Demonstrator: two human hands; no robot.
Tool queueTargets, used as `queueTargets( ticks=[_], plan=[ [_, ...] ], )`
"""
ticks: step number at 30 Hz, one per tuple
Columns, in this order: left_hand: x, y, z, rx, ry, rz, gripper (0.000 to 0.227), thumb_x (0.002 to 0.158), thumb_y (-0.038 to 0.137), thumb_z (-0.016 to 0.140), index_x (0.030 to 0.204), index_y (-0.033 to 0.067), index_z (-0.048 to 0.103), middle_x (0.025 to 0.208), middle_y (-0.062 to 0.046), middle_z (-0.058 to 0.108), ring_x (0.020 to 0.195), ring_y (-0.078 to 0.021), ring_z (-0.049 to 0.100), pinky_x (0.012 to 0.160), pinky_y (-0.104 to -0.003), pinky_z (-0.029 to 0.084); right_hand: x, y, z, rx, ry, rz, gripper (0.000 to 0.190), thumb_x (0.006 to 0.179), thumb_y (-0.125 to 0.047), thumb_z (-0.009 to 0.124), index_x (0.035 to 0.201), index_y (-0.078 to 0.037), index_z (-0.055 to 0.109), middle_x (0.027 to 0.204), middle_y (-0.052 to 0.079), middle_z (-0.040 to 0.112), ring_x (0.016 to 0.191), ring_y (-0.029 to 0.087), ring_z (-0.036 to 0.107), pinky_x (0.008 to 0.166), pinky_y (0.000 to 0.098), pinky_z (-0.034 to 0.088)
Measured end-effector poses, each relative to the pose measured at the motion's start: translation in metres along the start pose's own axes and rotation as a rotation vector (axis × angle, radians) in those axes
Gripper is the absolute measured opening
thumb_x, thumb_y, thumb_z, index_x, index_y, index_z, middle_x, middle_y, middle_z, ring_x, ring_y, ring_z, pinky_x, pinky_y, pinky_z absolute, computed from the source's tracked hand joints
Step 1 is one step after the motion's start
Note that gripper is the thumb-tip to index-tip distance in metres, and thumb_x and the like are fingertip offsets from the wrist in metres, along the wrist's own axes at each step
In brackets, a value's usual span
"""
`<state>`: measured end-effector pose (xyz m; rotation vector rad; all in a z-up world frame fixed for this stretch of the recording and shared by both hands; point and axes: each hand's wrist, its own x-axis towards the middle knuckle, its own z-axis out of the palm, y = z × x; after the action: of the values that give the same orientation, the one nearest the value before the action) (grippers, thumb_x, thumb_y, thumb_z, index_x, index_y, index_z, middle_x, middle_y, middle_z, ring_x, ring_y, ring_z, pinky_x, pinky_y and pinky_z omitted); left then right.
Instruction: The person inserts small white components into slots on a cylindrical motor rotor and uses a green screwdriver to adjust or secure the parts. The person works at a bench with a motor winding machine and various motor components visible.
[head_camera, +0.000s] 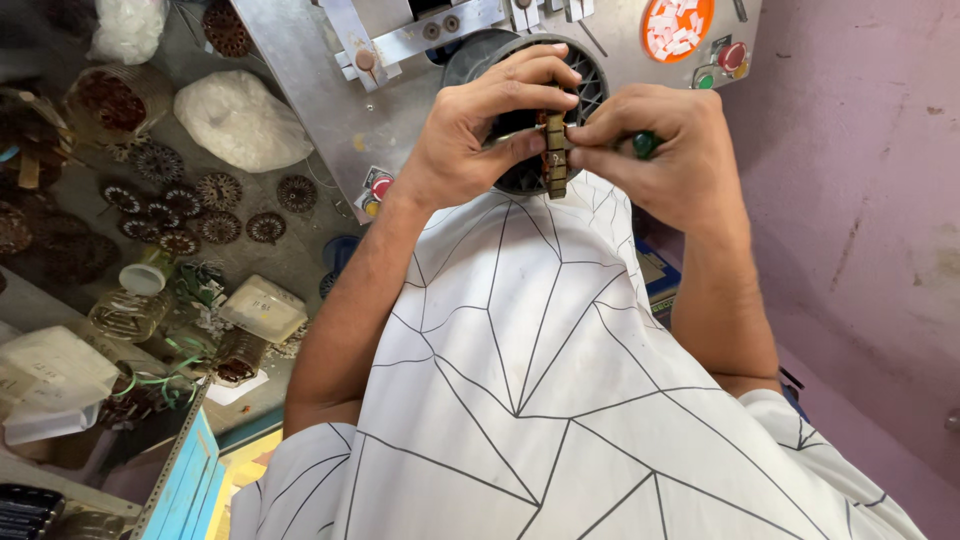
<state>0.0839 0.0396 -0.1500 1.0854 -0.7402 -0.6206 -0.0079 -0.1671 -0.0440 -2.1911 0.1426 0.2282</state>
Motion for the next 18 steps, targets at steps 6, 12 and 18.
queueTargets(
  ticks=[6,12,18],
  plan=[
    [-0.005,-0.006,-0.004,-0.156,-0.037,-0.002,0.044,0.098,-0.011,0.077,0.138,0.0049,0.066,0.149,-0.011,0.058,0.154,-0.0256,0.039,0.129,-0.038,0.039,0.011,0.011,-0.005,0.146,-0.085,0.067,0.019,0.084,0.006,0.088,0.099,0.000,0.077,0.096,0.007,0.073,0.084,0.012,0.068,0.074,0.0241,0.052],
    [-0.008,-0.013,-0.003,-0.179,-0.028,-0.007,0.042,0.101,-0.009,0.077,0.139,0.0056,0.066,0.151,-0.011,0.056,0.155,-0.0260,0.038,0.130,-0.038,0.042,0.022,0.017,-0.003,0.240,-0.116,0.233,0.018,0.081,0.007,0.088,0.094,0.000,0.076,0.090,0.006,0.075,0.079,0.007,0.069,0.070,0.0204,0.054],
    [-0.010,-0.013,-0.001,-0.112,0.017,0.025,0.047,0.094,-0.013,0.077,0.136,0.0043,0.066,0.149,-0.011,0.058,0.151,-0.0251,0.044,0.128,-0.036,0.042,0.024,0.017,-0.002,0.136,-0.142,0.212,0.020,0.081,0.003,0.091,0.093,-0.001,0.075,0.088,0.004,0.074,0.077,0.006,0.068,0.070,0.0198,0.054]
  ],
)
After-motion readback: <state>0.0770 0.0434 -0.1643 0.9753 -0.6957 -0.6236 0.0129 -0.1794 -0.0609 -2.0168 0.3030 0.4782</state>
